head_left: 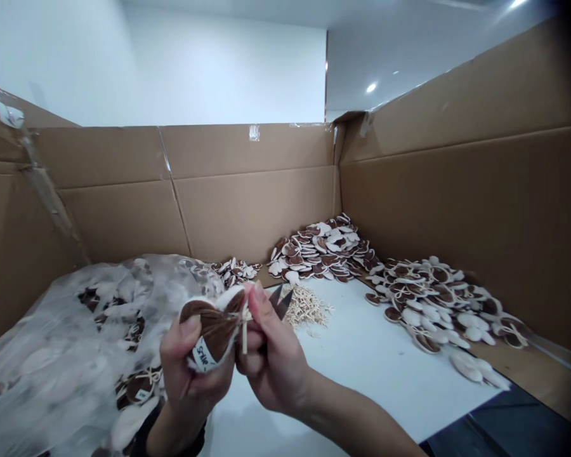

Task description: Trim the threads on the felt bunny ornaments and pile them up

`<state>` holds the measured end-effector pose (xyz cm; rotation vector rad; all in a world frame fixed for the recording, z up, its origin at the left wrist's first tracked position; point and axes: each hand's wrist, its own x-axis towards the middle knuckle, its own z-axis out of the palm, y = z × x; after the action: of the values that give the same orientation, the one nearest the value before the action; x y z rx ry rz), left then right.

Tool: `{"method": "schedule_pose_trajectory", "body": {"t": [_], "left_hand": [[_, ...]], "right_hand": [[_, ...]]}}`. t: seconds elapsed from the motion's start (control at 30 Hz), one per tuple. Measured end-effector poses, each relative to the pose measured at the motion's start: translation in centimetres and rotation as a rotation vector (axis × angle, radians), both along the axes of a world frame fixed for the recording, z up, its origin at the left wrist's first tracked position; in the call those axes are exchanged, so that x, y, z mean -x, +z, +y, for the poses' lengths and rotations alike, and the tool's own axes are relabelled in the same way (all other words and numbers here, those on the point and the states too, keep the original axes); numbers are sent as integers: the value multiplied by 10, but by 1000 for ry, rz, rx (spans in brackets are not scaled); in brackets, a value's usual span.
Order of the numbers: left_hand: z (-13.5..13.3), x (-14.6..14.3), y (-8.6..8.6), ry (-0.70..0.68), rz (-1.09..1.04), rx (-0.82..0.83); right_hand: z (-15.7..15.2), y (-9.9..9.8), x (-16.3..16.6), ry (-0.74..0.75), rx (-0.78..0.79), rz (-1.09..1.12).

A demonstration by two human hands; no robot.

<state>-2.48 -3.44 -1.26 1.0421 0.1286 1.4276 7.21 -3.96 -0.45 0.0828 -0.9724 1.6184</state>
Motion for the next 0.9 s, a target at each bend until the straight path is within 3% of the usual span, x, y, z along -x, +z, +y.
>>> {"method": "schedule_pose_trajectory", "body": {"t": [0.1,0.2,0.27,0.33,0.4,0.57,0.7,0.8,0.9], "left_hand": [[0,-1,9,7,-180,-131],[4,-3,18,52,-100,-272],[11,-6,20,143,86,-329],[20,-10,17,265,269,-299],[29,-12,14,358,389,-245],[40,-16,9,383,525,-246],[39,-16,9,383,538,-232],[42,-14,8,383,554,-203],[46,-12,6,392,564,-149]], "right_hand": [[9,9,-11,-25,-84,122],[35,16,-26,-302,-225,104],[56,17,-39,-539,-269,-106],[78,13,-56,-871,-312,-405],[99,7,-74,-1146,-350,-904],[143,-23,-111,-1076,-197,-1331],[157,-36,-118,-1052,-18,-1463],[143,-21,-109,-1101,-31,-1366],[98,7,-88,-1117,-133,-1164]]}}
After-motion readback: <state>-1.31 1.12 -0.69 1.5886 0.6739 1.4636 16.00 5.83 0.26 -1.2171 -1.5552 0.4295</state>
